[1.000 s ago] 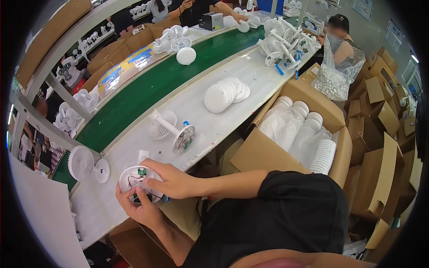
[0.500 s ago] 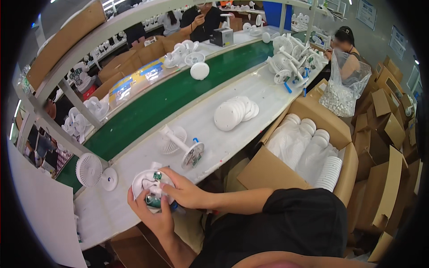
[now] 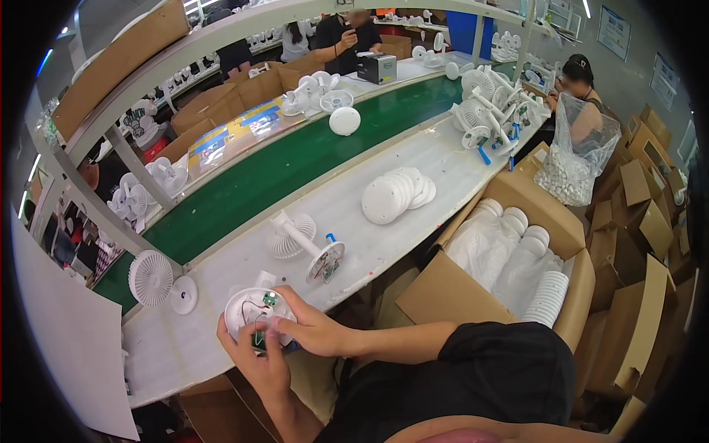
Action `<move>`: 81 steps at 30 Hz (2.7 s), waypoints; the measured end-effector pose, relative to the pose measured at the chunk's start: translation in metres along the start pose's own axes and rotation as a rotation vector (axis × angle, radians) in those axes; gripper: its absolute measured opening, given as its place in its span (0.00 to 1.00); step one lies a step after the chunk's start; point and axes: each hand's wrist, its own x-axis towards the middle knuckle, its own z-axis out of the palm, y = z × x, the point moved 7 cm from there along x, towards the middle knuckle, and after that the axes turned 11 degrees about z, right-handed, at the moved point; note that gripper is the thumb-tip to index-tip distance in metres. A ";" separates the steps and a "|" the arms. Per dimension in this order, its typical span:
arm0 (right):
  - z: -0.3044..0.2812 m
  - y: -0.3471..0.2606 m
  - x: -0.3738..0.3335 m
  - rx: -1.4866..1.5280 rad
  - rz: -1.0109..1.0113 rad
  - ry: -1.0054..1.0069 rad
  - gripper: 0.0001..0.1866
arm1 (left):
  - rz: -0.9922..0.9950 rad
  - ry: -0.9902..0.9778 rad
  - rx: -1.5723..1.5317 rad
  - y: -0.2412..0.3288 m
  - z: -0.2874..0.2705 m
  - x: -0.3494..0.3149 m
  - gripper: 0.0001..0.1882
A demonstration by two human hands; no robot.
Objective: Assembling small portable electric fans on a production line by installing batteries and snapping housing components together.
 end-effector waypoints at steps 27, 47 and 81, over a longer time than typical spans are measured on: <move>-0.045 -0.123 -0.018 -0.960 -0.415 0.387 0.22 | -0.196 0.104 -0.830 0.032 0.034 0.040 0.29; -0.049 -0.097 0.001 -0.720 -0.389 0.220 0.06 | -0.216 0.078 -0.544 0.040 0.043 0.025 0.25; -0.019 -0.105 0.001 -0.772 -0.416 0.402 0.08 | -0.177 0.521 -0.487 0.025 0.031 0.033 0.05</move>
